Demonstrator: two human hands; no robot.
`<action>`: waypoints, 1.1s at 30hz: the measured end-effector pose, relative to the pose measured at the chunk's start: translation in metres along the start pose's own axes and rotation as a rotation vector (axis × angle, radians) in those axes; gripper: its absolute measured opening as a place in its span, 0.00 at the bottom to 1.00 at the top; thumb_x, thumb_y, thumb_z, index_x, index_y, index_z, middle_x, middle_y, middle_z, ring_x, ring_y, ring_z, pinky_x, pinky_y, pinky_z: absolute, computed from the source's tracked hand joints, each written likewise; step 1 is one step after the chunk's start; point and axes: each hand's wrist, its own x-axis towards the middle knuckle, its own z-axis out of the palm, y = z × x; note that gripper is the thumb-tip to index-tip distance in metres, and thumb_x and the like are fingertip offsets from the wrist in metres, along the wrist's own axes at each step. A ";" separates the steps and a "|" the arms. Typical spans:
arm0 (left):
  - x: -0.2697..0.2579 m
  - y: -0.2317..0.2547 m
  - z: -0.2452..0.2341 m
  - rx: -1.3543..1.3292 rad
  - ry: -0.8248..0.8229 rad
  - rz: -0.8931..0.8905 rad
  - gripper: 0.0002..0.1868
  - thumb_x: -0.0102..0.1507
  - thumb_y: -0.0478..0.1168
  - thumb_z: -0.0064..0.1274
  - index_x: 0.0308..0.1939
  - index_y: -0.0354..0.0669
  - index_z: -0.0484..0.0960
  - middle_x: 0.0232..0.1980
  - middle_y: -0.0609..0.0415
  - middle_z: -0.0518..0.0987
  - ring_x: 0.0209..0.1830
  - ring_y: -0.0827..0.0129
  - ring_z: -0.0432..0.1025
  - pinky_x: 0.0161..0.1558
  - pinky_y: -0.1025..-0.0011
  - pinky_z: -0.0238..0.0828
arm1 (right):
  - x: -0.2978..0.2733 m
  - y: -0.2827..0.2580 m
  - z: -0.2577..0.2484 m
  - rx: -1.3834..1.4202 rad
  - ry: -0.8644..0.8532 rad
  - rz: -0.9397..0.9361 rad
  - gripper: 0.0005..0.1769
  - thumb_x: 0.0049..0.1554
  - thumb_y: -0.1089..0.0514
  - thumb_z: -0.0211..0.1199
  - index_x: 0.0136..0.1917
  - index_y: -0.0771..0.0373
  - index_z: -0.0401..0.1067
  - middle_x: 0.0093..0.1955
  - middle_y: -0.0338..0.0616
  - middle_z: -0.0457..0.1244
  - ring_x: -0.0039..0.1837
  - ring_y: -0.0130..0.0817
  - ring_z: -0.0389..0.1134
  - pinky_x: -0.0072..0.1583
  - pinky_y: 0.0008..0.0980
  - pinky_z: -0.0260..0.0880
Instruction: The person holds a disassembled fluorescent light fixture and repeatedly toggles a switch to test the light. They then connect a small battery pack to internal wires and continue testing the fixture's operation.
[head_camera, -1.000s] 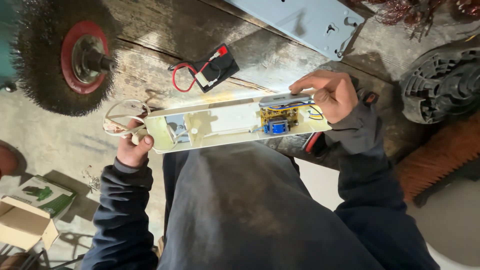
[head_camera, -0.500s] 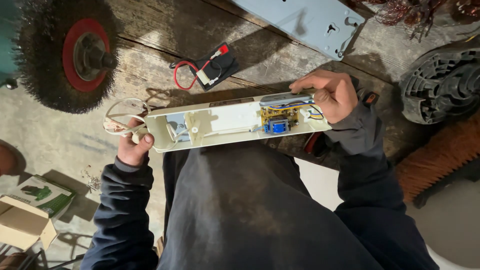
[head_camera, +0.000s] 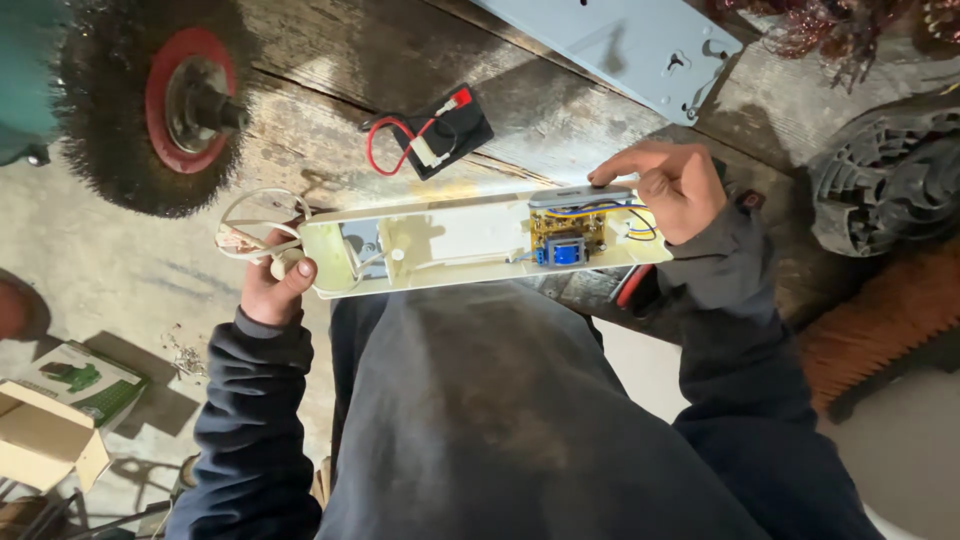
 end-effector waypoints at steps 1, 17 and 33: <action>0.001 -0.002 -0.002 -0.003 0.002 -0.005 0.41 0.62 0.48 0.67 0.72 0.30 0.68 0.63 0.50 0.77 0.64 0.64 0.70 0.67 0.67 0.64 | -0.002 0.008 0.001 0.081 0.041 -0.137 0.19 0.78 0.48 0.49 0.53 0.65 0.53 0.57 0.59 0.69 0.56 0.42 0.72 0.60 0.39 0.71; 0.005 0.005 0.004 0.034 -0.054 -0.021 0.44 0.61 0.53 0.67 0.73 0.32 0.66 0.65 0.51 0.75 0.66 0.64 0.69 0.68 0.66 0.63 | 0.005 -0.004 0.002 -0.047 0.058 -0.070 0.24 0.77 0.48 0.46 0.52 0.74 0.60 0.55 0.57 0.70 0.55 0.43 0.71 0.59 0.38 0.71; 0.004 0.001 -0.002 0.033 -0.066 -0.045 0.45 0.61 0.52 0.67 0.74 0.32 0.65 0.66 0.50 0.75 0.66 0.64 0.68 0.68 0.67 0.63 | 0.002 -0.001 -0.003 -0.006 -0.024 0.016 0.35 0.72 0.36 0.47 0.56 0.72 0.75 0.55 0.56 0.69 0.55 0.41 0.72 0.59 0.38 0.71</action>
